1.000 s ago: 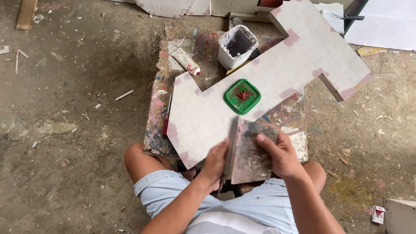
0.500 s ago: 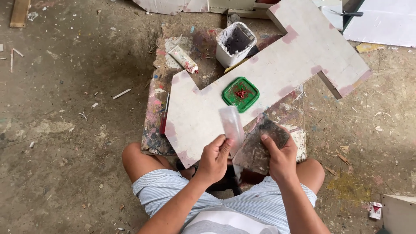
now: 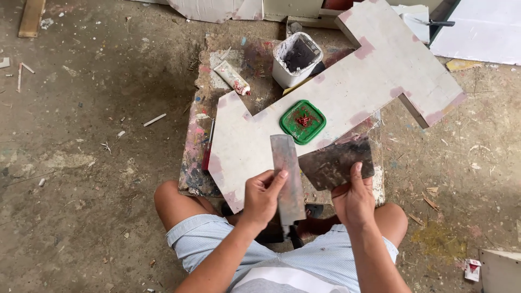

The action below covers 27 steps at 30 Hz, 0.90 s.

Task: The person is finishing the edges of a large white letter 'T' by sanding with sandpaper and scraping with a metal tool to remove imperfections and smooth the surface.

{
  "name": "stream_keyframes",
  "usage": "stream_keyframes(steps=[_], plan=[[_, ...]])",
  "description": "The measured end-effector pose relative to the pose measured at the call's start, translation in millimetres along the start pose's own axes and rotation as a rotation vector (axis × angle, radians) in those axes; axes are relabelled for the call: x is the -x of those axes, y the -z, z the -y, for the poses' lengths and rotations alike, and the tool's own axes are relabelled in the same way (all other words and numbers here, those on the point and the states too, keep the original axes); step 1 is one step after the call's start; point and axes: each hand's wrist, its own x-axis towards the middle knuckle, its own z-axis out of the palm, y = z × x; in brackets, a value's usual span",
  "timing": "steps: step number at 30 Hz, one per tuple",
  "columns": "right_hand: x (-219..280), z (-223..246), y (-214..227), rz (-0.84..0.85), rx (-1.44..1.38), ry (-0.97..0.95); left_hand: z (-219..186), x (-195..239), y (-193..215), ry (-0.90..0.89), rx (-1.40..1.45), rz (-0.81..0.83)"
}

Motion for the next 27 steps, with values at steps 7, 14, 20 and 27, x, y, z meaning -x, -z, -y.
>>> stream_keyframes(steps=[7,14,20,27], plan=[[14.1,7.0,-16.4,0.202,0.339,-0.041,-10.5,-2.8,-10.0,-0.098,-0.159,-0.099],[20.3,60.1,-35.1,0.738,0.976,-0.352,6.1,-7.7,-0.7,-0.023,-0.088,-0.118],[8.1,77.0,-9.9,0.911,1.448,-0.523,17.3,-15.4,4.7,0.150,0.149,-0.163],[-19.2,82.9,51.7,0.403,1.021,-0.420,58.0,-37.1,19.7,0.095,0.099,-0.128]])
